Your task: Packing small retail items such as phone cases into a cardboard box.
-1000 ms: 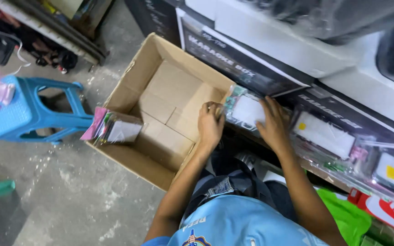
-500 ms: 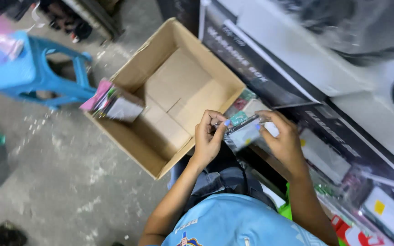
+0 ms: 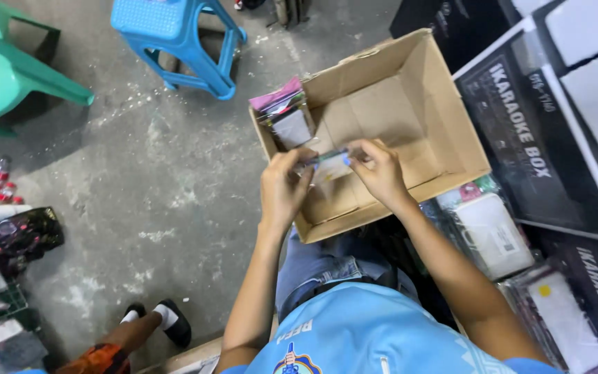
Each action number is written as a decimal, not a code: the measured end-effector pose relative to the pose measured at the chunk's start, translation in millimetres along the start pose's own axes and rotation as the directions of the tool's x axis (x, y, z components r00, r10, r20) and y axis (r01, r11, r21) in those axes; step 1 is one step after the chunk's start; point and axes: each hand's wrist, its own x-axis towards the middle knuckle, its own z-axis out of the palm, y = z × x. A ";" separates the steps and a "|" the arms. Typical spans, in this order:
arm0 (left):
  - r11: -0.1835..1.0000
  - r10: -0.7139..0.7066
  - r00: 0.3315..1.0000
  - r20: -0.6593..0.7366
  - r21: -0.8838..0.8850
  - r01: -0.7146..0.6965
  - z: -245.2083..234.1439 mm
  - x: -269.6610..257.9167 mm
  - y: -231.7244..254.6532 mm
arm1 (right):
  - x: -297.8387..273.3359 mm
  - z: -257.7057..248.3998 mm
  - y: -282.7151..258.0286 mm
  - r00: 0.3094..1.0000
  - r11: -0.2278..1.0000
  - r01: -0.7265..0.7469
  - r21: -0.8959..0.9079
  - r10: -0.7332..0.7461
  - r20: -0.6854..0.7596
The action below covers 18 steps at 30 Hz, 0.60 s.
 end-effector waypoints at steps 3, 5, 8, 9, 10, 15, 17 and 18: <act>0.983 0.102 0.985 -0.137 0.168 -0.078 -1.9 20.5 -45.7 | 23.6 33.7 19.4 0.999 0.997 -0.016 -0.081 0.019 0.033; 0.960 0.190 0.971 -0.142 0.233 -0.153 -2.3 31.3 -72.2 | 35.6 53.1 36.6 0.999 0.996 0.011 -0.086 -0.007 0.042; 0.918 0.297 0.943 -0.152 0.317 -0.238 2.0 47.7 -101.9 | 52.2 72.4 53.9 0.998 0.994 0.049 -0.099 -0.046 0.040; 0.910 0.313 0.935 -0.166 0.335 -0.245 4.2 53.5 -109.9 | 57.0 76.9 58.1 0.998 0.993 0.058 -0.105 -0.055 0.033; 0.909 0.315 0.935 -0.163 0.335 -0.248 6.0 58.3 -118.9 | 60.2 82.9 59.2 0.998 0.993 0.058 -0.105 -0.055 0.030; 0.749 0.449 0.876 -0.174 0.608 -0.263 24.4 84.2 -152.6 | 80.0 97.6 60.6 1.000 0.952 0.009 -0.305 -0.003 0.022; 0.725 0.454 0.879 -0.147 0.634 -0.268 27.6 89.2 -162.3 | 87.4 104.1 62.8 0.999 0.930 -0.039 -0.365 0.050 0.021; 0.702 0.455 0.882 -0.123 0.659 -0.270 28.9 91.9 -166.8 | 91.3 107.2 63.5 0.995 0.901 -0.085 -0.426 0.103 0.020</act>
